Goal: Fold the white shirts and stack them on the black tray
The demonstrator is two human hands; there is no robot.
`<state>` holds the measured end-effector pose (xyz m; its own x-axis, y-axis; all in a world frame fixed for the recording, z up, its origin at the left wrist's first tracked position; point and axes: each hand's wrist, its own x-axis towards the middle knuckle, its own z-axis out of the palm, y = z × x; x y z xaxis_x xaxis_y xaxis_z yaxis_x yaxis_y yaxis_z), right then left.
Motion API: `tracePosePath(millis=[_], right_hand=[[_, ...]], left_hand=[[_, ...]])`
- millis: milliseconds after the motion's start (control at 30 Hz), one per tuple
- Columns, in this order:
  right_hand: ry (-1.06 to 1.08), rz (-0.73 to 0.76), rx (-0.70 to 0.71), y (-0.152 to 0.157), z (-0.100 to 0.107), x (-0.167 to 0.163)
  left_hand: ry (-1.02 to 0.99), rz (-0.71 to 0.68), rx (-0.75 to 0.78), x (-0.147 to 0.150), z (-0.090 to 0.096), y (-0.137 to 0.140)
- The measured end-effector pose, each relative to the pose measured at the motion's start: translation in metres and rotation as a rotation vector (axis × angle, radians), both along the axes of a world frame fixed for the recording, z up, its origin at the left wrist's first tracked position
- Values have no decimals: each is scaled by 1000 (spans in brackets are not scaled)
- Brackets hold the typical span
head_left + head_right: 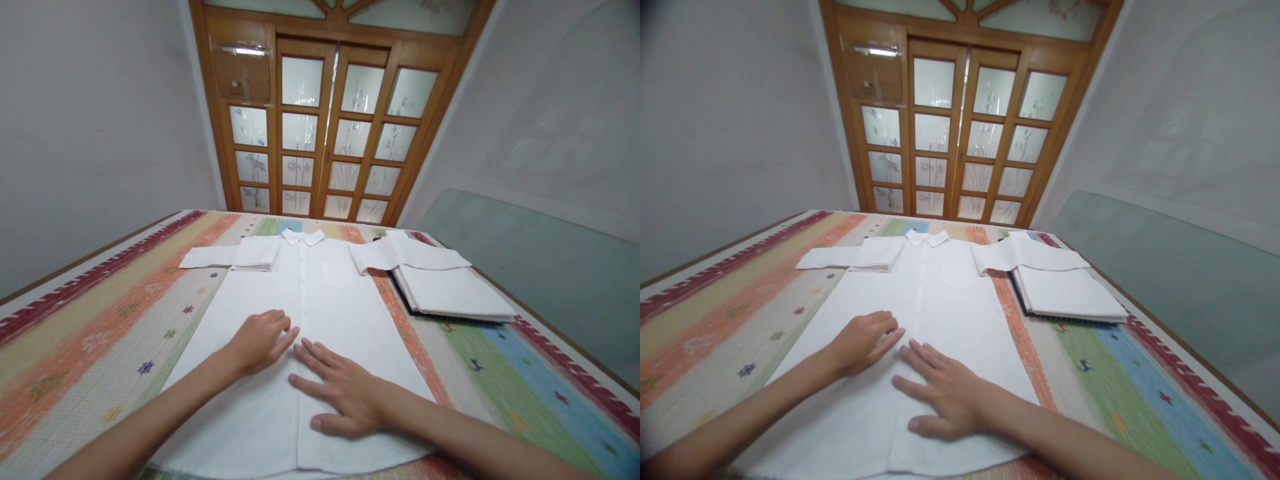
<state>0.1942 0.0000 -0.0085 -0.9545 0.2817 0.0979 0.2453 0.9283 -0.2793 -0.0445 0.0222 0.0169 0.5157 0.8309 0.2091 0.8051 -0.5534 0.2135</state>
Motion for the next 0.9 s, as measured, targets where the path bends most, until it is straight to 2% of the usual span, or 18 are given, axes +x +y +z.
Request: tracePosePath(millis=[133, 200, 300, 367, 500, 600, 667, 733, 900], right_hand=[[-4, 141, -35, -17, 17, 1], [-18, 197, -22, -23, 19, 0], [1, 281, 51, -28, 11, -2], [38, 331, 140, -29, 0, -5], [50, 357, 321, -30, -22, -12], [47, 368, 366, -29, -31, -14], [45, 376, 373, -28, -36, -13], [44, 378, 393, -27, -38, -13], [43, 397, 519, -26, -39, -13]], left_hand=[[64, 179, 32, -21, -12, 44], [110, 361, 1, -31, -17, 62], [140, 638, -48, -45, -21, 85], [127, 739, -47, -53, -22, 99], [72, 849, 6, -64, -23, 119], [59, 895, 149, -68, -23, 127], [57, 912, 202, -70, -22, 130], [55, 908, 189, -71, -22, 133], [-30, 899, 209, -72, -24, 140]])
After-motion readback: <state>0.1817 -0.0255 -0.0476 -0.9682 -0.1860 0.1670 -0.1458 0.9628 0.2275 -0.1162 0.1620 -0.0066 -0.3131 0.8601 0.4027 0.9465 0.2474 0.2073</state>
